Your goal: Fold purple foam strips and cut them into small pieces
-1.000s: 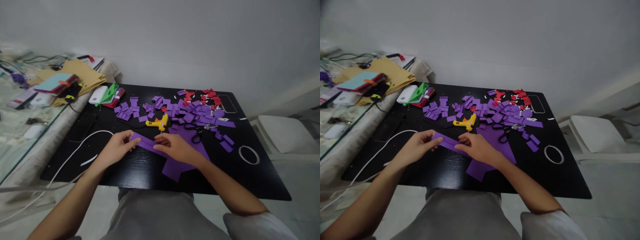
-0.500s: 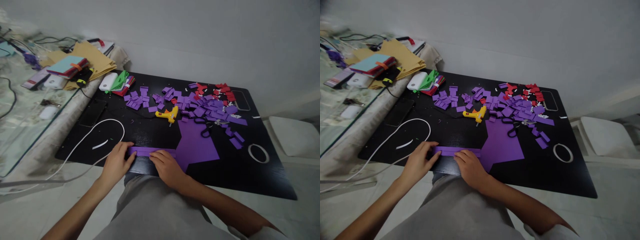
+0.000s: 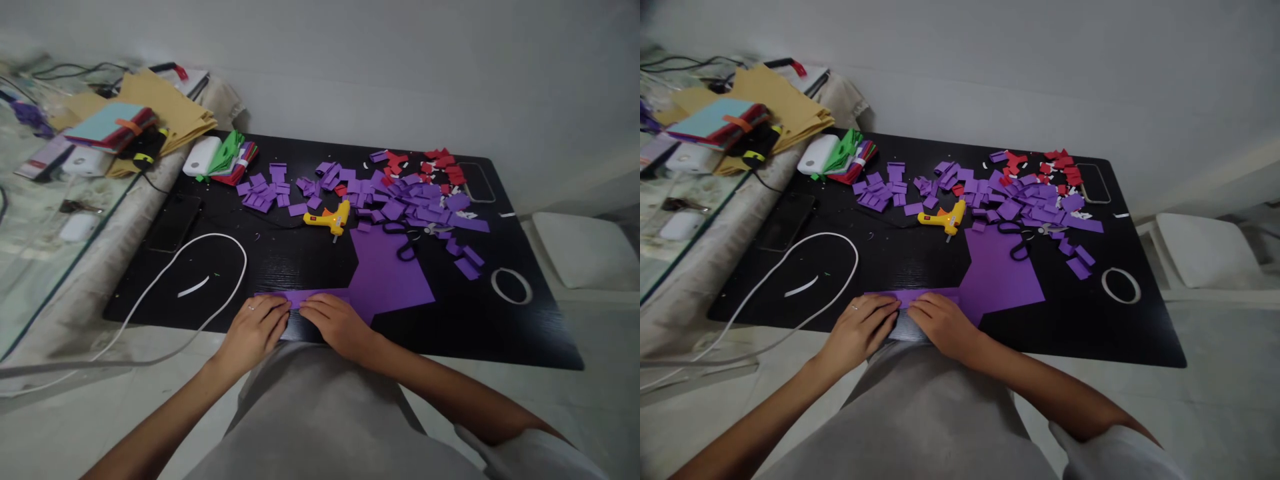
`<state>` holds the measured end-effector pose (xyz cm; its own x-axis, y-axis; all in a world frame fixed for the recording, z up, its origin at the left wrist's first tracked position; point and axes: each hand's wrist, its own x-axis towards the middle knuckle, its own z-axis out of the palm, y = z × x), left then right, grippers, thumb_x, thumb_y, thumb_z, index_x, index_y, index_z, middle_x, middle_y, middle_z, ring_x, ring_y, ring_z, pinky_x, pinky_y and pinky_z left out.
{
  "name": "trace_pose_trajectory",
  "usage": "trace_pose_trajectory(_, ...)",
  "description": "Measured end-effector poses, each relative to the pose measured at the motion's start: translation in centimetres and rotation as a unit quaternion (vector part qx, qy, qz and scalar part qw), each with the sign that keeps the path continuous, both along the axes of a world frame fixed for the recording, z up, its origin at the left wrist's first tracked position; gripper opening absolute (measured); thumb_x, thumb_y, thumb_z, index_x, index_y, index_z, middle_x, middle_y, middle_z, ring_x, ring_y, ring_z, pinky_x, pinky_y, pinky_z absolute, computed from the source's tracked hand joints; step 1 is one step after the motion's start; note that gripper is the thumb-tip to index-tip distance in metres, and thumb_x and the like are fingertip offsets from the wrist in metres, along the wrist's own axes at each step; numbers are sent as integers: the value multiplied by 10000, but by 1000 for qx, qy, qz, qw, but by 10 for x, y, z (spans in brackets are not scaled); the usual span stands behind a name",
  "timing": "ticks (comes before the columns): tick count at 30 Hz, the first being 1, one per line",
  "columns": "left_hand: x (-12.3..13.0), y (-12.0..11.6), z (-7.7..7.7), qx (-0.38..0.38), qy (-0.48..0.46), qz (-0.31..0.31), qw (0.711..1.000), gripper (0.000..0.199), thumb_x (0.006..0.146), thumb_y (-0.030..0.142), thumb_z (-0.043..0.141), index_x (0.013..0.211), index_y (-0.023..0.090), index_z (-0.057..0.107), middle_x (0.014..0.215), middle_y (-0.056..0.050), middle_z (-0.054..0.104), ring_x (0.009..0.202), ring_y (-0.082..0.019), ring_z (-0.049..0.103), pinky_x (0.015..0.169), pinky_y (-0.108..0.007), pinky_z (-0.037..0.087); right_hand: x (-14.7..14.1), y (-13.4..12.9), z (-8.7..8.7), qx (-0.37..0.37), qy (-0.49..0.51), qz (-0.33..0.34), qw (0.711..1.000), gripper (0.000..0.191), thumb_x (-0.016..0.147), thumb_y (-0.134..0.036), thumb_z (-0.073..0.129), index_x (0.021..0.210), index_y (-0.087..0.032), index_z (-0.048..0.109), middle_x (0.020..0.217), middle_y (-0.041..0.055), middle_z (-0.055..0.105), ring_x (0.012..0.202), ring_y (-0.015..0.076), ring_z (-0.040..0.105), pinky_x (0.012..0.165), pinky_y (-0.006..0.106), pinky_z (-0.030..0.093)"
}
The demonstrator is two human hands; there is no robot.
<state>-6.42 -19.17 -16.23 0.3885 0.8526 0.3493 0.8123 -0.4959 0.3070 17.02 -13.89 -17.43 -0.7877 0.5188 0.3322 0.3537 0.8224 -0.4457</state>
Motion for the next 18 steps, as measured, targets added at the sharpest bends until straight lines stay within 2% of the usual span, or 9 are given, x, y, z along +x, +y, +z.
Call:
trace_pose_trajectory(3,0,2,1,-3,1,-14,1000,221,1041,146,534,1133,142,734,1077,-100,770,975,-234,709,858,-399,580,-1,-2,1,9,-11,1,1000,293,1058,-130,472,1191,-93,731,1144,154,776,1110,264,663,1014,426,595)
trace_pose_trajectory(6,-2,4,0,-9,0,-35,999,273,1043,139,505,1202,157,726,1117,-103,766,997,-242,711,863,-408,589,-1,-3,2,19,-23,-3,1000,287,1056,-119,469,1154,-83,736,1127,160,777,1081,270,662,992,418,594)
trace_pose_trajectory(9,-6,8,1,-18,18,-61,998,326,1036,118,478,1253,171,716,1138,-108,761,1010,-250,706,873,-415,594,0,-2,4,4,-41,5,999,298,1062,-123,459,1172,-133,735,1156,146,770,1105,263,663,992,412,582)
trace_pose_trajectory(13,-8,14,7,-18,88,-102,991,350,1022,67,450,1256,145,699,1124,-120,750,994,-253,696,884,-423,595,2,3,8,-11,-72,27,997,282,1067,-123,458,1133,-171,728,1103,122,758,1043,241,672,954,386,571)
trace_pose_trajectory(18,-6,16,11,1,160,-123,979,352,995,29,452,1250,93,686,1065,-130,735,941,-259,691,877,-435,606,1,5,15,8,-114,38,993,260,1056,-100,450,1081,-130,707,1017,120,743,922,237,657,813,359,574)
